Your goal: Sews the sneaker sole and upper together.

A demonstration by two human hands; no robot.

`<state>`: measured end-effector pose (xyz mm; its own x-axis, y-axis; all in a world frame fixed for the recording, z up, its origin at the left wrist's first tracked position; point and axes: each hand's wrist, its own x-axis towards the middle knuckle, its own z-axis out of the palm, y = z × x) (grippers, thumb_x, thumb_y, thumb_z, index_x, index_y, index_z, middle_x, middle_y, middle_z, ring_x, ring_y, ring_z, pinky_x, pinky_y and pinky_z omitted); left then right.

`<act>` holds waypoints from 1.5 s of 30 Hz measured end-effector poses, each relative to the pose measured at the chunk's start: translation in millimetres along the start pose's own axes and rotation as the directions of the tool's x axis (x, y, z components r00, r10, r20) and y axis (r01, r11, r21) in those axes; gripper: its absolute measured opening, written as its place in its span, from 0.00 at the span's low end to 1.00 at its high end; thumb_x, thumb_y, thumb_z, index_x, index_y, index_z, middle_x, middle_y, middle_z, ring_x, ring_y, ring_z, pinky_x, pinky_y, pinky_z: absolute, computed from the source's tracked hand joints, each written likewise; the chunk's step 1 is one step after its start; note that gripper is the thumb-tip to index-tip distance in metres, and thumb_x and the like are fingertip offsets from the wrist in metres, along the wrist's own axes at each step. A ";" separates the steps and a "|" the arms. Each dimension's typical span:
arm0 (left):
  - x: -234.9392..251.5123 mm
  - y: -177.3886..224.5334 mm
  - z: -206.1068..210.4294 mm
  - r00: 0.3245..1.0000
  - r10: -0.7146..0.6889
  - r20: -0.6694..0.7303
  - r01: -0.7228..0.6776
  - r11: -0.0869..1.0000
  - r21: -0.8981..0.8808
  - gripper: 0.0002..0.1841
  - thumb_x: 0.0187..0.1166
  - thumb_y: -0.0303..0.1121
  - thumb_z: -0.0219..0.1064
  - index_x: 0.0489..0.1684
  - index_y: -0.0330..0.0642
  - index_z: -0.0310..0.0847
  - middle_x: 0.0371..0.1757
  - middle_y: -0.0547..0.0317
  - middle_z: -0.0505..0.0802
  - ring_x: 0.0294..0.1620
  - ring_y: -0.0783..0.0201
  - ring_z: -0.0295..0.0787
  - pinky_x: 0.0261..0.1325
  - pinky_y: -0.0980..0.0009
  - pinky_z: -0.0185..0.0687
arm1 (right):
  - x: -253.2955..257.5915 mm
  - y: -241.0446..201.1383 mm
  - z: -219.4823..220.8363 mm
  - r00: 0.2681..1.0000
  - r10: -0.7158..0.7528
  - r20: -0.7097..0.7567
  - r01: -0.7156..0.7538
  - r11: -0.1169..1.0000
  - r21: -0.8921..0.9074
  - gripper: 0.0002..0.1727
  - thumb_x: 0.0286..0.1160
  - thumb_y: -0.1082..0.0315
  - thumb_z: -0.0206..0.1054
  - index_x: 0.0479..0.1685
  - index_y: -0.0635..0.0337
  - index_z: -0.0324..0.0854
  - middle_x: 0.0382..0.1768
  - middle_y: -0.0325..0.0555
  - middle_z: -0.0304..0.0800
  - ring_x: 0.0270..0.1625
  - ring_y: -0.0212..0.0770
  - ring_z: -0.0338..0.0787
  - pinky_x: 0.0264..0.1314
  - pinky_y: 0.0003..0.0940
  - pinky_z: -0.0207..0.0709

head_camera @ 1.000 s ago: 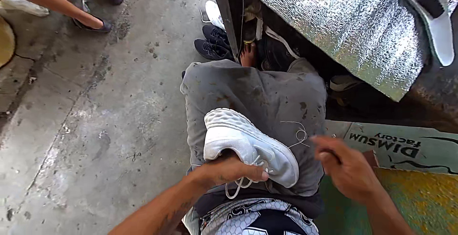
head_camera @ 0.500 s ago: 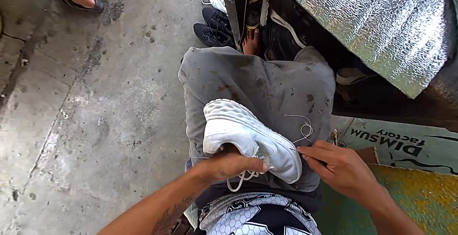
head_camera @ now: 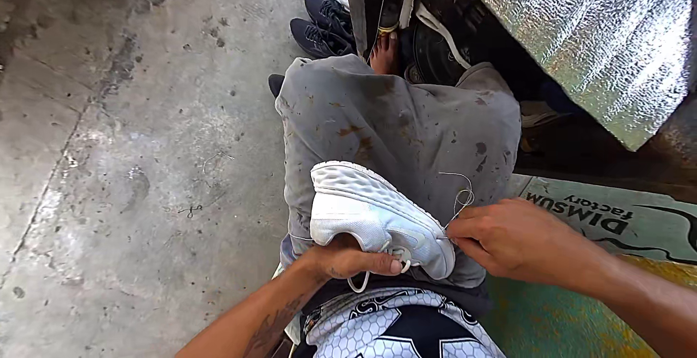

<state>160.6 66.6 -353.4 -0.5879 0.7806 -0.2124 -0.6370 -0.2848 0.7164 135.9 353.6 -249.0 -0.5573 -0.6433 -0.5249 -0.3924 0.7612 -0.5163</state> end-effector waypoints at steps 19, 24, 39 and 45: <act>-1.1 71.3 47.7 0.978 -0.038 -0.207 0.039 0.999 0.000 0.21 0.73 0.50 0.77 0.57 0.48 0.86 0.49 0.70 0.96 0.53 0.76 0.92 0.60 0.73 0.89 | 13.3 10.0 -79.6 0.989 -0.127 -0.079 0.100 0.956 -0.276 0.14 0.78 0.51 0.62 0.28 0.41 0.88 0.24 0.32 0.87 0.32 0.40 0.89 0.36 0.52 0.80; -91.5 110.3 -17.5 0.913 0.232 -0.337 0.094 0.682 0.725 0.30 0.84 0.57 0.62 0.77 0.46 0.81 0.70 0.62 0.91 0.71 0.64 0.87 0.77 0.60 0.83 | 15.5 22.3 -91.9 0.981 -0.051 -0.188 -0.025 0.924 -0.382 0.16 0.75 0.51 0.71 0.54 0.45 0.92 0.45 0.43 0.94 0.54 0.53 0.91 0.64 0.66 0.77; 25.2 98.5 58.3 0.969 0.211 -0.128 0.210 -0.436 0.875 0.03 0.70 0.23 0.69 0.28 0.36 0.87 0.22 0.47 0.89 0.32 0.44 0.92 0.34 0.49 0.84 | 32.6 -35.3 -6.9 0.673 -0.515 -0.530 0.246 0.833 -0.496 0.10 0.84 0.68 0.57 0.44 0.45 0.86 0.44 0.36 0.90 0.45 0.39 0.89 0.50 0.37 0.81; -17.8 146.5 27.3 0.943 0.139 0.302 -0.311 0.048 0.949 0.11 0.76 0.42 0.72 0.28 0.48 0.89 0.66 0.55 0.89 0.65 0.57 0.83 0.65 0.57 0.80 | 12.1 -12.2 28.9 0.628 -0.320 -0.710 0.175 0.946 -0.271 0.10 0.89 0.63 0.57 0.49 0.42 0.85 0.58 0.30 0.91 0.63 0.33 0.86 0.72 0.35 0.73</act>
<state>91.4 26.2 -226.5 -0.4926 0.8644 0.1003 0.6259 0.2718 0.7310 155.1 334.1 -268.6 -0.7438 -0.5890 0.3159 -0.6675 0.6297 -0.3974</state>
